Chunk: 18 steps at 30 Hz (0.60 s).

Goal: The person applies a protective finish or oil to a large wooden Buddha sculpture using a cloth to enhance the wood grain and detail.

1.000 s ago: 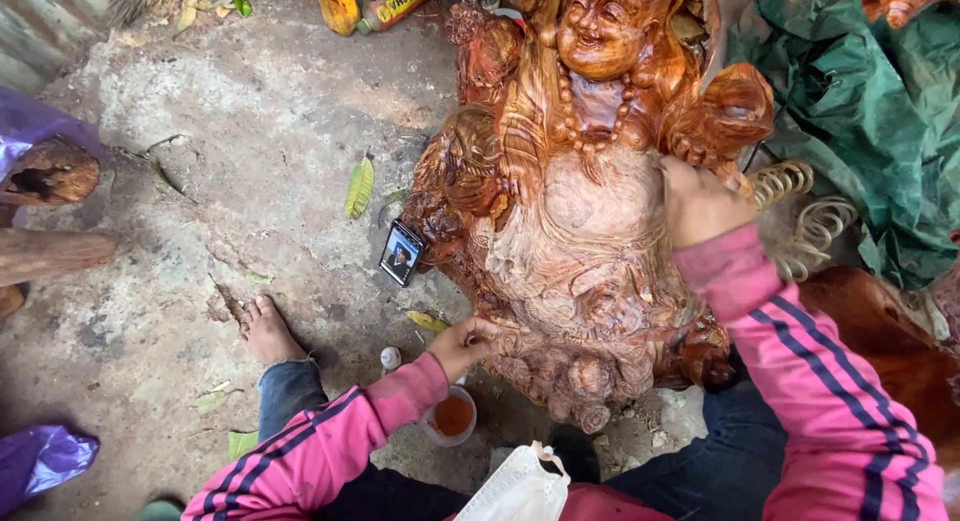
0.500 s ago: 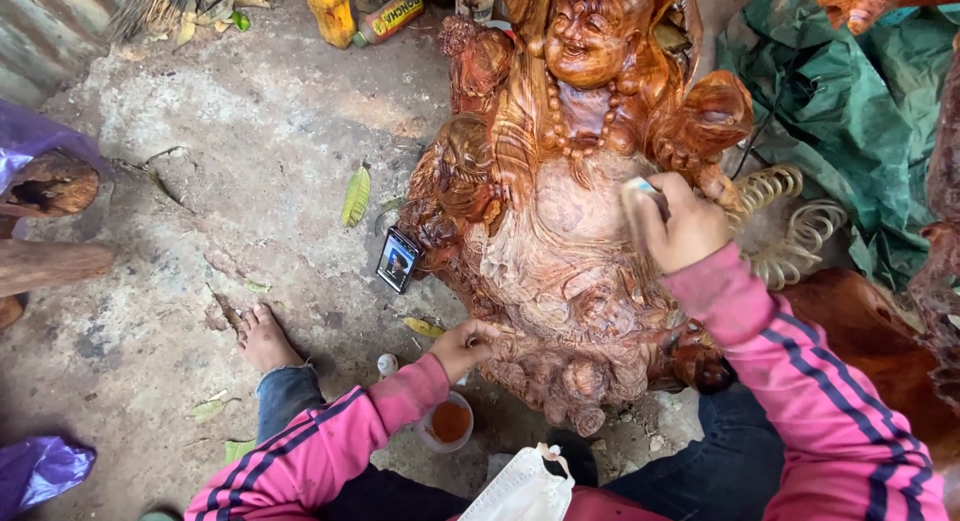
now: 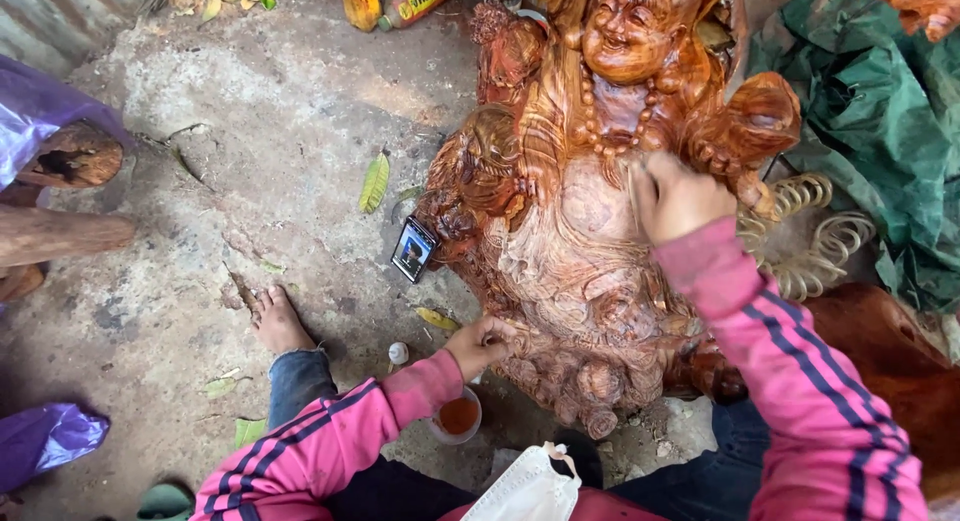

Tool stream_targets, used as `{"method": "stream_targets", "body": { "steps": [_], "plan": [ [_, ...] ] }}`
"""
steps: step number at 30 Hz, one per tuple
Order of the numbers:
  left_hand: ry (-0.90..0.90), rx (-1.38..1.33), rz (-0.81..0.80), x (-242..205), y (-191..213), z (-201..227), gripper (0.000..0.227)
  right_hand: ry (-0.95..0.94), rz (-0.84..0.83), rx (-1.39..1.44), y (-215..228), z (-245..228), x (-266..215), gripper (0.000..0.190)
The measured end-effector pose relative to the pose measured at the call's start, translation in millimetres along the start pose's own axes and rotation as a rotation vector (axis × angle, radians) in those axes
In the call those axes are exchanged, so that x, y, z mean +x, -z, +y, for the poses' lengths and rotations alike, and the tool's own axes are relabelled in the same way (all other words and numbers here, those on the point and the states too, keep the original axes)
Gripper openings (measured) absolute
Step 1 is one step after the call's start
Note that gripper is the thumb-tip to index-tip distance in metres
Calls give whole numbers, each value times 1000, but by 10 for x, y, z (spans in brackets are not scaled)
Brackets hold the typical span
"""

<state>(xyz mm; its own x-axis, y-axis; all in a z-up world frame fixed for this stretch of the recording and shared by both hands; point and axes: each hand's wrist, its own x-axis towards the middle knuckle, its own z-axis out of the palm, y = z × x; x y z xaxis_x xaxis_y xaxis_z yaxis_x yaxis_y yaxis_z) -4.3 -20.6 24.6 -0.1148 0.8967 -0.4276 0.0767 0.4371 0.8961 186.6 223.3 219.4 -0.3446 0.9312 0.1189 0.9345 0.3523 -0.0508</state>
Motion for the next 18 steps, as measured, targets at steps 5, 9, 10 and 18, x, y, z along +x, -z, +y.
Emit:
{"method": "stream_targets", "body": {
  "steps": [5, 9, 10, 18],
  "plan": [
    [26, -38, 35, 15, -37, 7, 36, -4, -29, -12, 222, -170, -30, 39],
    [10, -47, -17, -20, -75, 80, 34, -36, 20, 88, 133, -178, 2, 36],
    [9, -47, -13, -20, -77, 70, 34, -33, 21, 91, 72, -139, -26, 36],
    [-29, -34, -59, 57, -72, -101, 36, -80, -16, 12, 110, -156, 73, 33]
  ]
}}
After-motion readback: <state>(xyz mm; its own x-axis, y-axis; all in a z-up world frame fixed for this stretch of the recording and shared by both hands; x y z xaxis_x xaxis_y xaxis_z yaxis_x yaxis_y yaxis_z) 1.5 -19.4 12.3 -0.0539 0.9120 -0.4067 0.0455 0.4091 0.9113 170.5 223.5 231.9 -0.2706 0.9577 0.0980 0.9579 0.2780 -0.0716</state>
